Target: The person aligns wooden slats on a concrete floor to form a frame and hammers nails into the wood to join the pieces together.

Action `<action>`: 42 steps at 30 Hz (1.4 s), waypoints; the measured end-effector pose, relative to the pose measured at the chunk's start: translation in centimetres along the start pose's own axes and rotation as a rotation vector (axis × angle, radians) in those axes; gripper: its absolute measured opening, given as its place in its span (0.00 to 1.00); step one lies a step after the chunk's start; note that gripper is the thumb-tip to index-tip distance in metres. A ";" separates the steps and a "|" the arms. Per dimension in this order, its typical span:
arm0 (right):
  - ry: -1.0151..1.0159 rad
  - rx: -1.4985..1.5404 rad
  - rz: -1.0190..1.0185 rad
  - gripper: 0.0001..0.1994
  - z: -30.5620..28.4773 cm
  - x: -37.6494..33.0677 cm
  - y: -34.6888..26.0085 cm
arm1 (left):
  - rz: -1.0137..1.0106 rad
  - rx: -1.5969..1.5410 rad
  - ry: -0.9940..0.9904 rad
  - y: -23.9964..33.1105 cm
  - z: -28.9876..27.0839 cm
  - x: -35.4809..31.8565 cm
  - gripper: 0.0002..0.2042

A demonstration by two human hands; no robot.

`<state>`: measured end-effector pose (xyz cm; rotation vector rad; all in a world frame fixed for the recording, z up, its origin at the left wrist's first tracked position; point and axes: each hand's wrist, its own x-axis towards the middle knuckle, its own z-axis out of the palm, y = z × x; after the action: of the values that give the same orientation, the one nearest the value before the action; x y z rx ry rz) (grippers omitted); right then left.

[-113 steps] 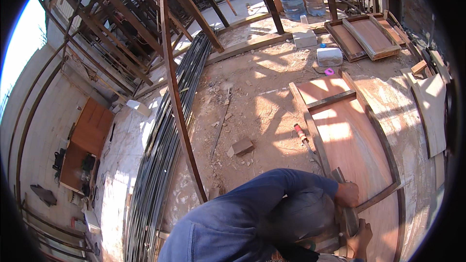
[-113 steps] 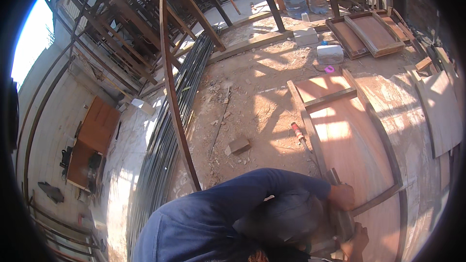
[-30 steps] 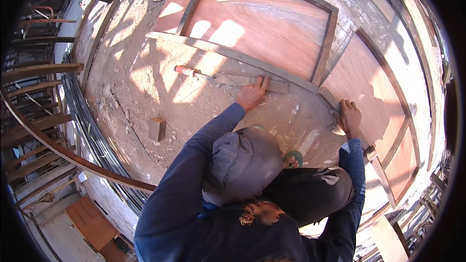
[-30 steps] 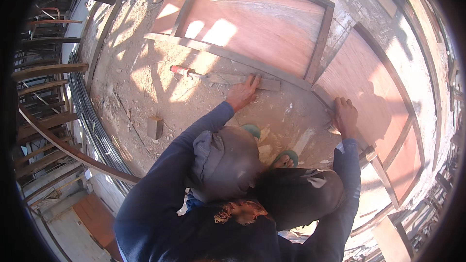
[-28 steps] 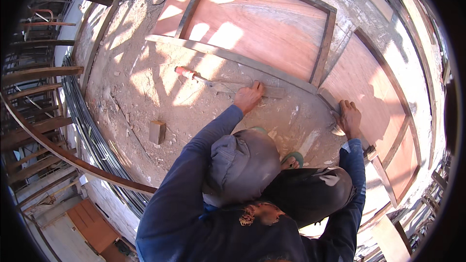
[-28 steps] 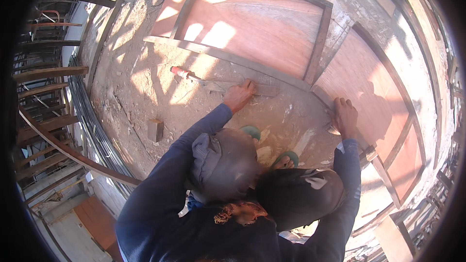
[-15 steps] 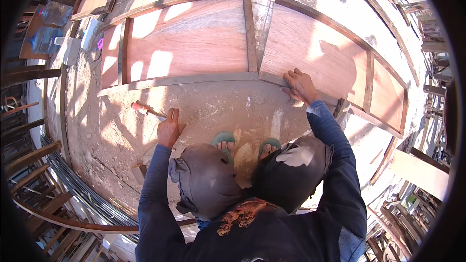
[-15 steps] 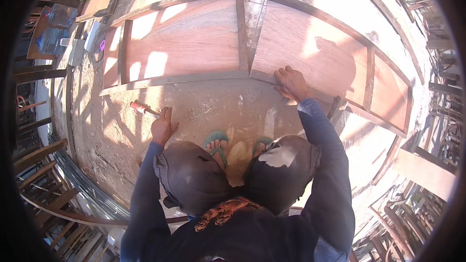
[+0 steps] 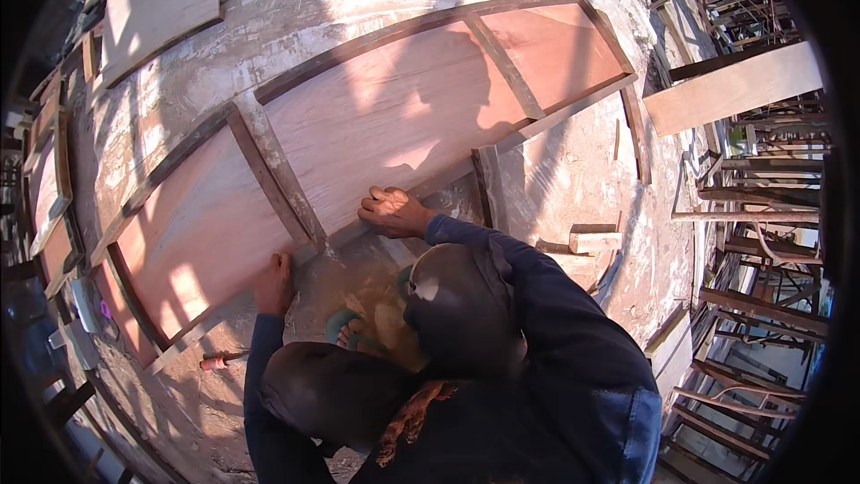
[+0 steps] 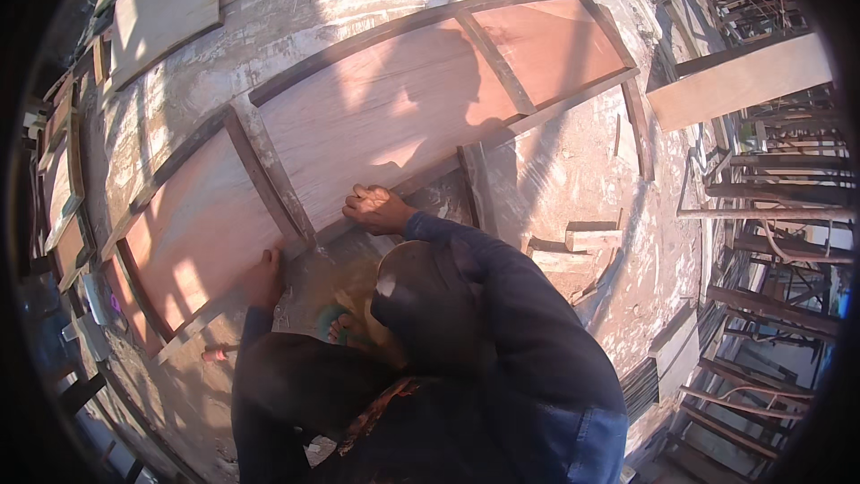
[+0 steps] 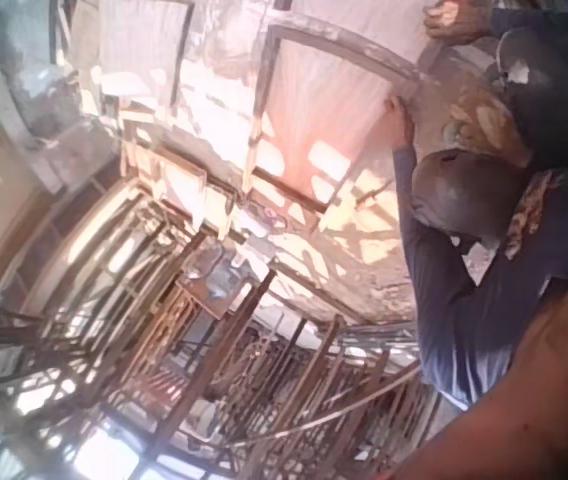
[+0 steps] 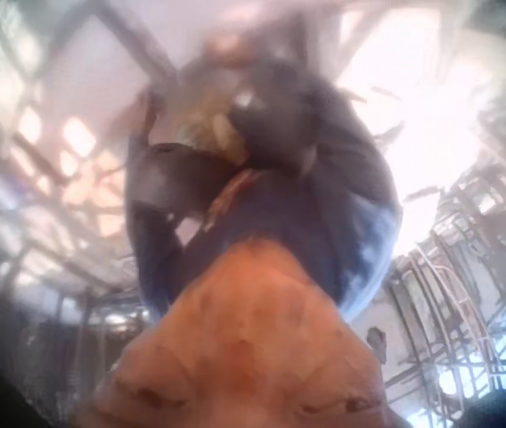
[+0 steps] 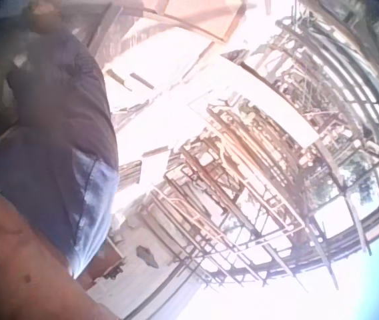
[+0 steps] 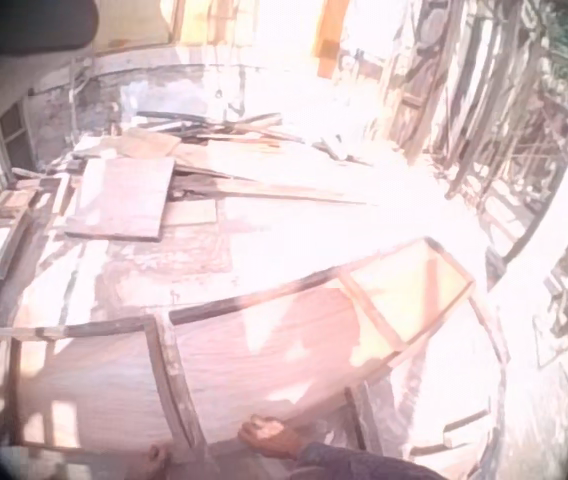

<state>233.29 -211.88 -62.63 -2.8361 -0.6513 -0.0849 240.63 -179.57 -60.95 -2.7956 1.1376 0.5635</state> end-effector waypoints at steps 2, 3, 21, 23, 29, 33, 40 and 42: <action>-0.021 0.070 -0.003 0.08 0.1 -0.3 -0.6 | 0.068 -0.059 0.115 -0.8 1.3 -2.8 0.15; -0.049 0.103 -0.003 0.08 0.7 -0.9 -0.6 | 0.098 -0.054 0.143 -0.7 1.9 -3.4 0.16; 0.238 -0.087 0.268 0.20 -3.4 -6.1 -2.9 | 0.209 -0.097 0.081 3.7 0.5 1.1 0.31; 0.381 -0.076 0.601 0.30 -6.0 -8.9 -2.6 | 0.172 -0.106 0.120 4.0 -0.5 0.4 0.31; 0.228 -0.209 1.393 0.36 -4.8 -17.3 -3.0 | 0.373 -0.016 0.074 4.2 1.5 3.7 0.29; -0.057 -0.049 1.592 0.32 -4.6 -19.3 -3.2 | 0.492 -0.079 0.223 4.8 1.5 4.2 0.24; 0.026 -0.098 1.766 0.30 -10.3 -24.6 -2.6 | 0.517 -0.143 0.223 3.6 3.8 4.2 0.21; -0.010 -0.234 1.822 0.34 -11.0 -29.7 -1.9 | 0.597 -0.128 0.236 3.2 3.9 4.7 0.20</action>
<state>205.70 -225.42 -54.74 -2.4422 1.9884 0.1724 240.29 -184.20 -66.02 -2.6457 2.0787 0.3475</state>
